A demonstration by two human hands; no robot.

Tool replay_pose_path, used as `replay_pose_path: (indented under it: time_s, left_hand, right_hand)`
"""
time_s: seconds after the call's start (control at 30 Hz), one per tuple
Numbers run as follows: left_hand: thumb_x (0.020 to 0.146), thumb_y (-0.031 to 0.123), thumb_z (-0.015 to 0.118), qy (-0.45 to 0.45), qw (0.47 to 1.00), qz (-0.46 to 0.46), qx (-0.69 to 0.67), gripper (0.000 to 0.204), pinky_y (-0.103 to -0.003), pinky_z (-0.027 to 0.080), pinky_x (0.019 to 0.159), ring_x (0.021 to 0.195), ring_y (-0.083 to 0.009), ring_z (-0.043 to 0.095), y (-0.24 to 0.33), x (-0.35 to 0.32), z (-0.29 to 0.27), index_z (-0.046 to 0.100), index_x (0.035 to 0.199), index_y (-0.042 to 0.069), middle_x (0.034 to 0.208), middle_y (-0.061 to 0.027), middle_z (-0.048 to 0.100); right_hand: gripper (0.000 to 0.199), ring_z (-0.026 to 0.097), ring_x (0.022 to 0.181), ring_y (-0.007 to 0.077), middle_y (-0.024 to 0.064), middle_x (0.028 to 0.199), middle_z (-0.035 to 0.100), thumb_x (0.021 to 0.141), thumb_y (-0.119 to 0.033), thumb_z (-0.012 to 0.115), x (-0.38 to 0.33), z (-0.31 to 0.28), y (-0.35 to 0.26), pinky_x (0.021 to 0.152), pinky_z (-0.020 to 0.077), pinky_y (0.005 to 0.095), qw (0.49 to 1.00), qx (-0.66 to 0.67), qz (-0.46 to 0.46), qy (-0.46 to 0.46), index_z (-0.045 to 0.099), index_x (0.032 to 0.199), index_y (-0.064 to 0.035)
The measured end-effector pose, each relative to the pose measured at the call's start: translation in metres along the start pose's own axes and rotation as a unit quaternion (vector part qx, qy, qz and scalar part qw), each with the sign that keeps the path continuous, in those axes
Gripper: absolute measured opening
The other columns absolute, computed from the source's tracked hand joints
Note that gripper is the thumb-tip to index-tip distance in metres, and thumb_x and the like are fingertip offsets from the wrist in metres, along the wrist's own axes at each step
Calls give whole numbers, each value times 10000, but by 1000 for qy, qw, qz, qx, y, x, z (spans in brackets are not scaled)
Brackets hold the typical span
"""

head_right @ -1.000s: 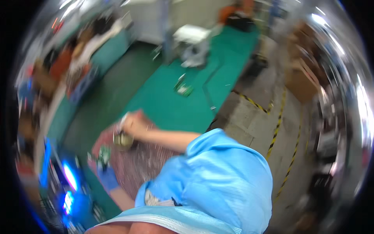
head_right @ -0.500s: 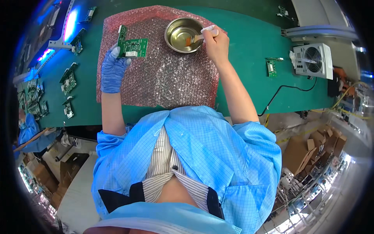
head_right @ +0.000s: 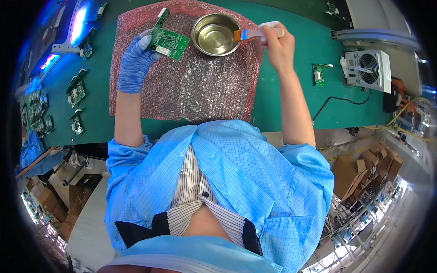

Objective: Applying a liquid coating to printed circuit boards using a brush at a workstation.

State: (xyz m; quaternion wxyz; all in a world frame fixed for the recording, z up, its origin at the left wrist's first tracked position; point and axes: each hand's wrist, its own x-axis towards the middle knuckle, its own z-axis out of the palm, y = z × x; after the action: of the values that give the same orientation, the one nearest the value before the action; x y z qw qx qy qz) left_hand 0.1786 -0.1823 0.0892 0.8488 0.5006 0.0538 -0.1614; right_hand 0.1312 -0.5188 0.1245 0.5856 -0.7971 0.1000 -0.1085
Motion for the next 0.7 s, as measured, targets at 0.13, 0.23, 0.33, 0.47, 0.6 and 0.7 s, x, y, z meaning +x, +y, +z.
replay_pose_path:
  time_s: [0.13, 0.23, 0.33, 0.47, 0.6, 0.7]
  left_hand:
    - [817, 216, 668, -13, 1000, -2, 13, 408, -249, 575, 616, 770, -174, 658, 0, 6, 7, 551, 1121, -29, 942, -124, 642]
    - [814, 222, 672, -49, 998, -20, 27, 409, -251, 574, 616, 769, -173, 659, 0, 11, 14, 556, 1115, -29, 950, -121, 643]
    - [802, 231, 684, -83, 995, -46, 42, 393, -247, 571, 626, 839, -161, 648, -3, 14, 20, 581, 1107, 4, 959, -88, 646]
    - [804, 310, 672, -124, 985, -77, 88, 470, -277, 563, 699, 908, -155, 624, -4, 17, 24, 567, 1163, 26, 1019, -79, 628]
    - [795, 376, 667, -142, 977, -85, 134, 547, -282, 552, 735, 934, -157, 617, -5, 13, 27, 547, 1206, 35, 1056, -85, 616]
    - [787, 378, 675, -159, 970, -94, 160, 550, -270, 550, 727, 901, -144, 626, -4, 12, 29, 554, 1204, 41, 1050, -80, 622]
  right_hand:
    - [174, 531, 582, 48, -4, 682, 587, 864, -187, 569, -3, -18, -15, 489, 370, 191, 1000, -9, 1, 26, 634, 874, -25]
    - [195, 530, 587, 51, -5, 702, 594, 867, -221, 589, -6, -19, -25, 505, 379, 191, 1000, -3, -6, 30, 639, 893, -35]
    - [192, 526, 610, 45, -9, 726, 599, 868, -219, 616, -10, -11, -32, 528, 394, 192, 998, 17, -47, -22, 640, 924, -36]
    - [198, 537, 680, 45, -11, 781, 610, 859, -192, 645, -10, 2, -40, 577, 422, 197, 986, 34, -81, -138, 638, 978, -34]
    - [212, 557, 761, 64, 7, 876, 631, 856, -181, 649, -7, 9, -47, 660, 460, 216, 970, 52, -91, -217, 637, 1006, -32]
    - [205, 564, 788, 71, 16, 904, 634, 859, -178, 644, -6, 12, -51, 691, 470, 228, 959, 54, -80, -265, 637, 1006, -35]
